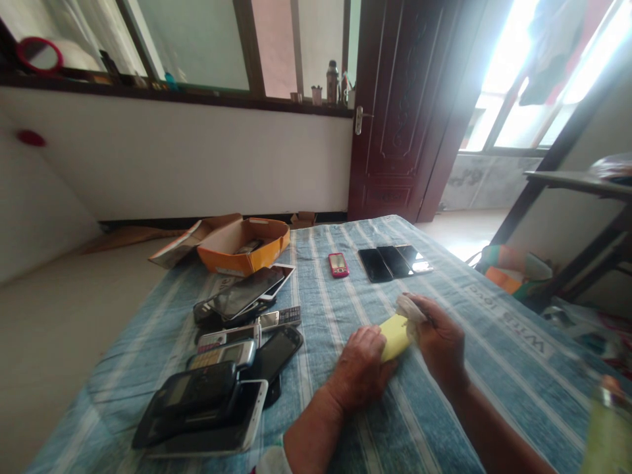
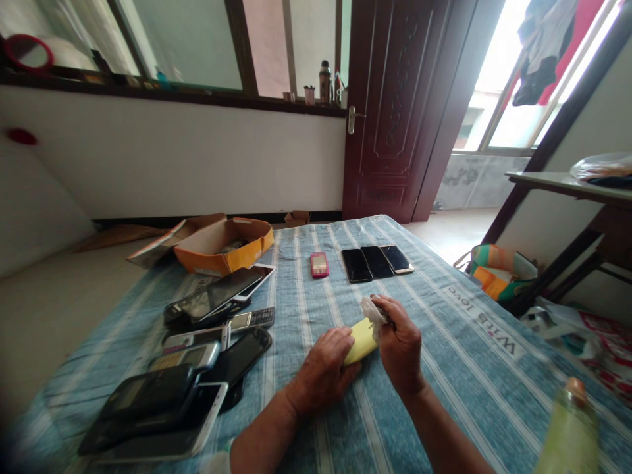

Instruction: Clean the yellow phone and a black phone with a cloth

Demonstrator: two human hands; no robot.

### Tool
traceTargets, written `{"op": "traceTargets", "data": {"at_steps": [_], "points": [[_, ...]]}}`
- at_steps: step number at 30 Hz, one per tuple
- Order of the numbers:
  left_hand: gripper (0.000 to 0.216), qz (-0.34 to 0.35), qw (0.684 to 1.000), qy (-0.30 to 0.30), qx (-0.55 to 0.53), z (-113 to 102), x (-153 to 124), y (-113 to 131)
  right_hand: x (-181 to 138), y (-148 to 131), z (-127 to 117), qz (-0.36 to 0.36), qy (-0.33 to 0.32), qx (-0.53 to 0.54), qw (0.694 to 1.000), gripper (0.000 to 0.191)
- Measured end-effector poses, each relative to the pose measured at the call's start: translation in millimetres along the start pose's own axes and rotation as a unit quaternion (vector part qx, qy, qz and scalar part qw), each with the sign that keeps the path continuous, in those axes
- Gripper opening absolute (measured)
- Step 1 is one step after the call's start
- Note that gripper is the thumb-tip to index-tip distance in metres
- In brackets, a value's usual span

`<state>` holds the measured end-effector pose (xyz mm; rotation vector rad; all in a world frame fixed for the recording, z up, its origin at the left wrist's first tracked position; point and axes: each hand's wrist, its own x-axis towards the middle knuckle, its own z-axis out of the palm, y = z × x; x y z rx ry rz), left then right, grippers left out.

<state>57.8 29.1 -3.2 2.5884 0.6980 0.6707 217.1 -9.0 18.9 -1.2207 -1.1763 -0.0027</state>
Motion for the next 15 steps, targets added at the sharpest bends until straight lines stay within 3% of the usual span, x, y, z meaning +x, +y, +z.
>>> {"op": "traceTargets", "data": {"at_steps": [4, 9, 12, 15], "points": [[0.036, 0.006, 1.0, 0.003, 0.004, 3.1, -1.4, -1.1, -6.1, 4.9, 6.8, -0.021, -0.035, 0.012, 0.999, 0.036], [0.048, 0.027, 0.999, 0.031, -0.028, 5.5, -0.1, -3.8, -18.0, 25.5, 17.5, -0.044, -0.151, -0.053, 0.986, 0.04], [0.04, 0.02, 0.999, 0.04, -0.025, 7.1, 0.9, -4.3, -20.5, 30.8, 15.6, -0.089, -0.223, -0.159, 0.958, 0.042], [0.039, 0.005, 0.999, 0.037, -0.011, 8.8, 1.1, -4.4, -17.7, 29.7, 8.1, -0.133, -0.235, -0.303, 0.914, 0.039]]}}
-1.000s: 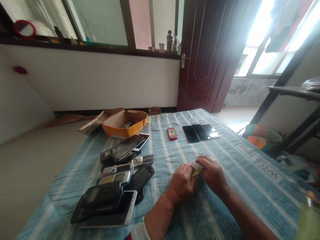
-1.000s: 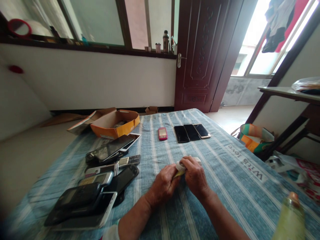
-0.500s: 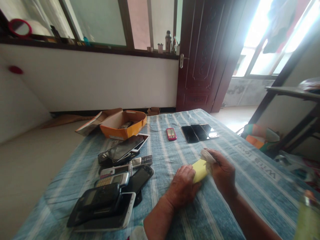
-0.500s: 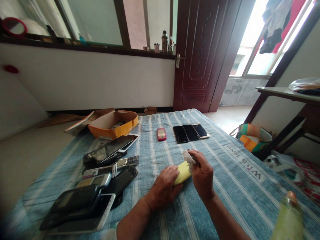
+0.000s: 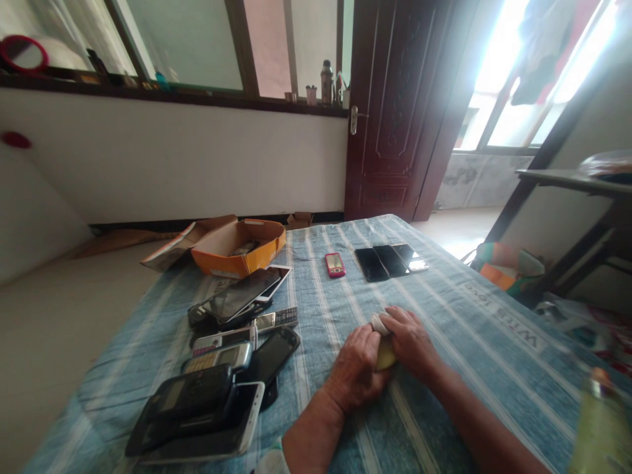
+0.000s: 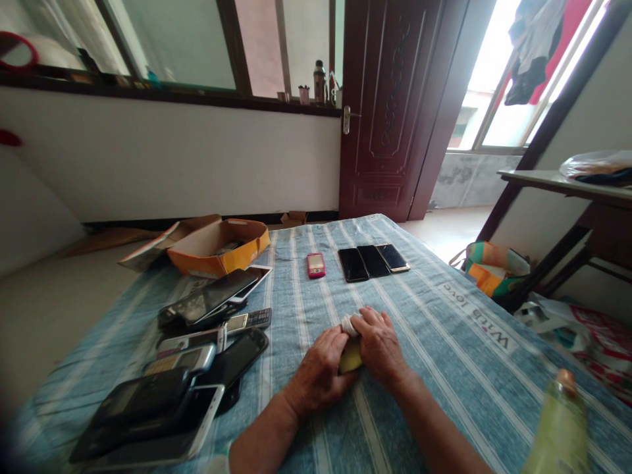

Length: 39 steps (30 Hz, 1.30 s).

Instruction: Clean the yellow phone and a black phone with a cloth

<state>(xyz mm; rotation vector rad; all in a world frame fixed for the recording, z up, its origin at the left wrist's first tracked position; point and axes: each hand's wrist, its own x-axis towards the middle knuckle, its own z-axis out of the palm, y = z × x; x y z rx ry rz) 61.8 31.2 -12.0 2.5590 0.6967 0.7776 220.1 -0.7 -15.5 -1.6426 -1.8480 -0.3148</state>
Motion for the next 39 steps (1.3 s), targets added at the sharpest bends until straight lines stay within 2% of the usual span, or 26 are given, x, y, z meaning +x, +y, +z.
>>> {"op": "traceTargets", "data": {"at_steps": [4, 8, 11, 14, 17, 20, 25, 29, 32, 36, 39], "points": [[0.047, -0.007, 1.0, -0.005, 0.014, 2.1, -1.3, -0.8, 1.9, 5.1, -12.2, 0.013, -0.012, -0.153, 0.988, 0.022], [0.053, -0.012, 1.0, 0.002, 0.02, 4.2, -1.9, -1.1, 2.2, 5.4, -12.7, 0.027, 0.002, -0.201, 0.979, 0.013], [0.051, -0.01, 1.0, 0.023, 0.012, 5.7, -1.5, -0.6, 0.2, -3.5, -6.3, 0.02, -0.002, -0.159, 0.987, 0.017], [0.046, -0.006, 0.999, 0.053, 0.005, 8.8, -1.7, -2.1, -0.5, -16.4, -3.9, 0.011, -0.045, -0.068, 0.997, 0.016], [0.052, -0.007, 0.996, 0.083, 0.021, 14.5, -3.3, -6.7, 1.8, -23.6, -9.1, -0.001, -0.088, 0.019, 0.996, 0.013], [0.055, 0.0, 0.995, 0.097, 0.035, 19.6, -5.0, -11.5, 4.7, -22.4, -14.4, -0.013, -0.109, 0.062, 0.992, 0.017], [0.058, -0.019, 0.997, 0.072, 0.032, 16.8, -4.7, -10.5, 3.7, -12.1, -5.9, -0.002, -0.081, 0.078, 0.994, 0.023], [0.049, -0.045, 0.997, 0.056, 0.021, 10.2, -2.5, -5.1, 1.5, 1.0, 4.6, 0.016, -0.063, 0.083, 0.994, 0.025], [0.05, -0.053, 0.997, 0.046, 0.018, 9.1, -1.5, -4.0, 2.8, 13.7, 7.9, 0.034, -0.027, 0.079, 0.996, 0.025], [0.059, -0.066, 0.997, 0.039, 0.016, 15.3, -3.5, -9.5, 8.0, 20.9, 10.4, 0.043, 0.002, 0.043, 0.998, 0.028], [0.072, -0.069, 0.997, 0.044, 0.016, 22.3, -7.0, -16.2, 10.8, 10.4, 13.4, 0.034, -0.024, 0.038, 0.998, 0.026]]}}
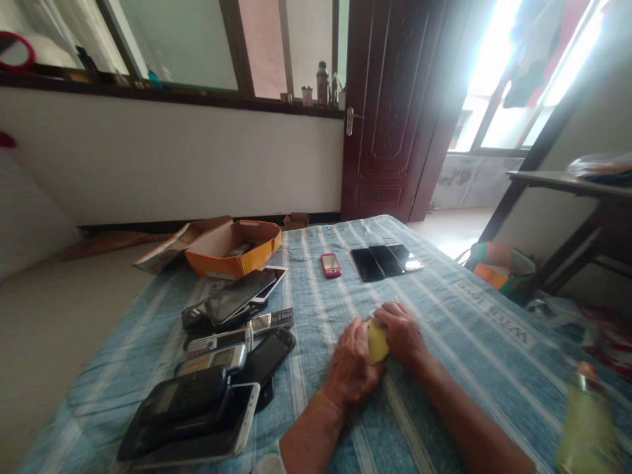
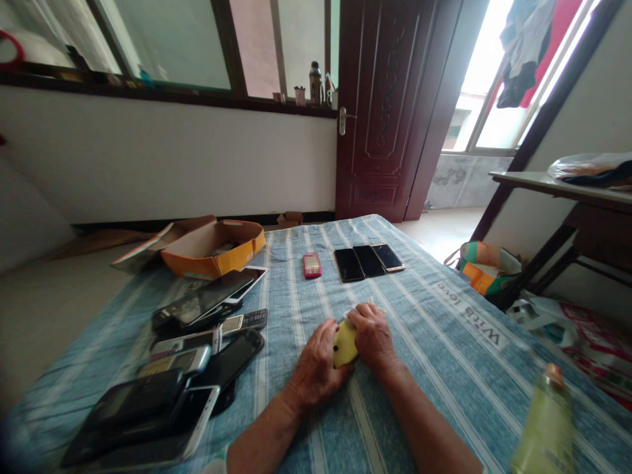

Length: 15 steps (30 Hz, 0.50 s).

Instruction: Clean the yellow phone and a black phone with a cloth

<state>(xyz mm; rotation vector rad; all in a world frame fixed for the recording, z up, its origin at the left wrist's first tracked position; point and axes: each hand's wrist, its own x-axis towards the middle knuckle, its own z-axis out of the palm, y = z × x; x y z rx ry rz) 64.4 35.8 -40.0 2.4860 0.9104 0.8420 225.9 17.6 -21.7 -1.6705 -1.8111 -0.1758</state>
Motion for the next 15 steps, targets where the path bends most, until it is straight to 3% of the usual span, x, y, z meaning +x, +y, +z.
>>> {"op": "traceTargets", "data": {"at_steps": [7, 11, 15], "points": [[0.08, -0.006, 1.0, 0.021, 0.021, 0.9, -1.6, -1.2, -2.9, -31.2, 2.7, -0.044, -0.086, 0.088, 0.991, 0.026], [0.083, -0.034, 0.999, 0.001, 0.017, -4.6, 1.4, 5.1, 1.5, -21.2, -3.8, -0.018, -0.109, 0.05, 0.993, 0.027], [0.086, -0.051, 0.999, -0.006, 0.014, -8.4, 3.8, 9.7, 7.1, -4.5, -3.5, 0.038, -0.089, -0.009, 0.995, 0.026]]}}
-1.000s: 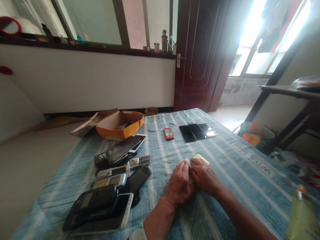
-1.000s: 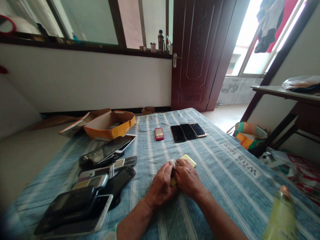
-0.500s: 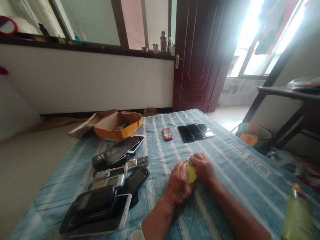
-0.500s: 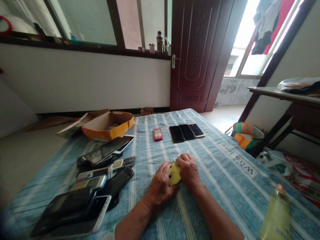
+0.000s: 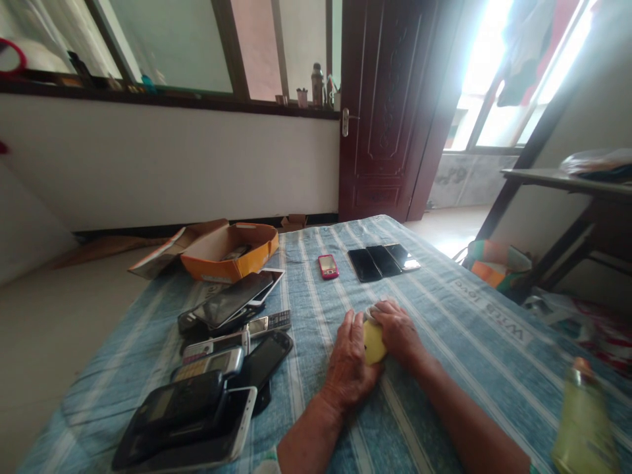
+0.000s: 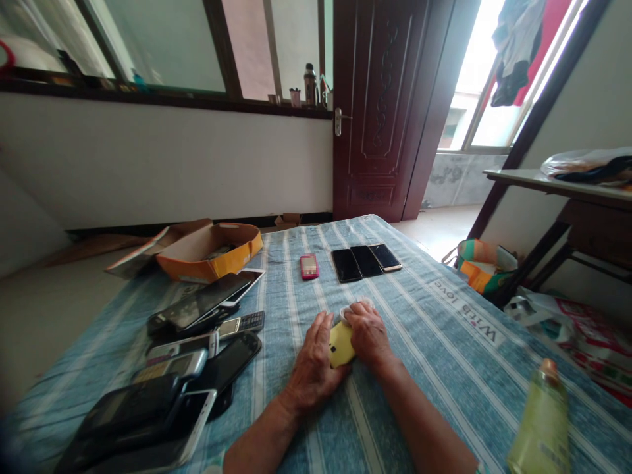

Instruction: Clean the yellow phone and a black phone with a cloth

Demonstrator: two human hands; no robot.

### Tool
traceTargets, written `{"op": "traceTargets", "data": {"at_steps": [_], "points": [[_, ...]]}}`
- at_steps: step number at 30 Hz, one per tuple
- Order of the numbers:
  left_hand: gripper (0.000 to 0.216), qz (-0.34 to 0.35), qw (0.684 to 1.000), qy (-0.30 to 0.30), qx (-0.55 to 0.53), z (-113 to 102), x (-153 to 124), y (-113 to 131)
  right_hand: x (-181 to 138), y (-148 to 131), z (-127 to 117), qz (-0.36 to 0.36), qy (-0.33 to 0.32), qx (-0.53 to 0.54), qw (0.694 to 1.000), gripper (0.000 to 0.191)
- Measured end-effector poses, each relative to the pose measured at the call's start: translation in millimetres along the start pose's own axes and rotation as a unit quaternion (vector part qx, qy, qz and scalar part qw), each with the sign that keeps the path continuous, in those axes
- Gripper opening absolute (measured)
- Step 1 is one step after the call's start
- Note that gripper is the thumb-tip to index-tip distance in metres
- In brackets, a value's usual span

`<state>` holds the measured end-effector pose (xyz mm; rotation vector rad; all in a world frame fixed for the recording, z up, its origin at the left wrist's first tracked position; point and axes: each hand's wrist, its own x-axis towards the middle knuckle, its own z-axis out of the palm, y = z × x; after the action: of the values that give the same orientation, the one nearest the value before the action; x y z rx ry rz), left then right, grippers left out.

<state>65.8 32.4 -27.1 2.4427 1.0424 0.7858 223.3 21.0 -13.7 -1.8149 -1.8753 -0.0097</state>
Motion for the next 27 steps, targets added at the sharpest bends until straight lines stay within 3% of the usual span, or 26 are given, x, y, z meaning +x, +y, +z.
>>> {"op": "traceTargets", "data": {"at_steps": [4, 9, 11, 18, 23, 27], "points": [[0.088, 0.004, 1.0, -0.004, -0.009, -1.2, 0.0, 1.2, 2.2, -0.7, 5.9, 0.001, 0.012, 0.011, 1.0, 0.026], [0.084, 0.02, 0.999, 0.025, -0.013, 0.5, -1.4, -0.9, 1.1, -20.6, 11.3, -0.112, -0.028, 0.099, 0.988, 0.026], [0.085, 0.023, 0.999, 0.028, -0.01, 0.6, -1.7, -1.2, 1.5, -24.8, 10.9, -0.122, -0.036, 0.113, 0.985, 0.026], [0.087, -0.016, 1.0, 0.008, -0.013, -3.4, -1.0, 3.3, 5.9, -14.4, -0.4, -0.058, -0.05, 0.037, 0.996, 0.026], [0.088, -0.05, 0.998, -0.025, 0.003, -8.1, 0.8, 10.0, 6.3, -0.8, -6.5, 0.035, -0.014, 0.013, 0.999, 0.035], [0.087, -0.055, 0.998, -0.036, 0.014, -9.8, 1.2, 12.1, -1.8, -1.4, -4.3, 0.064, -0.002, -0.009, 0.998, 0.035]]}}
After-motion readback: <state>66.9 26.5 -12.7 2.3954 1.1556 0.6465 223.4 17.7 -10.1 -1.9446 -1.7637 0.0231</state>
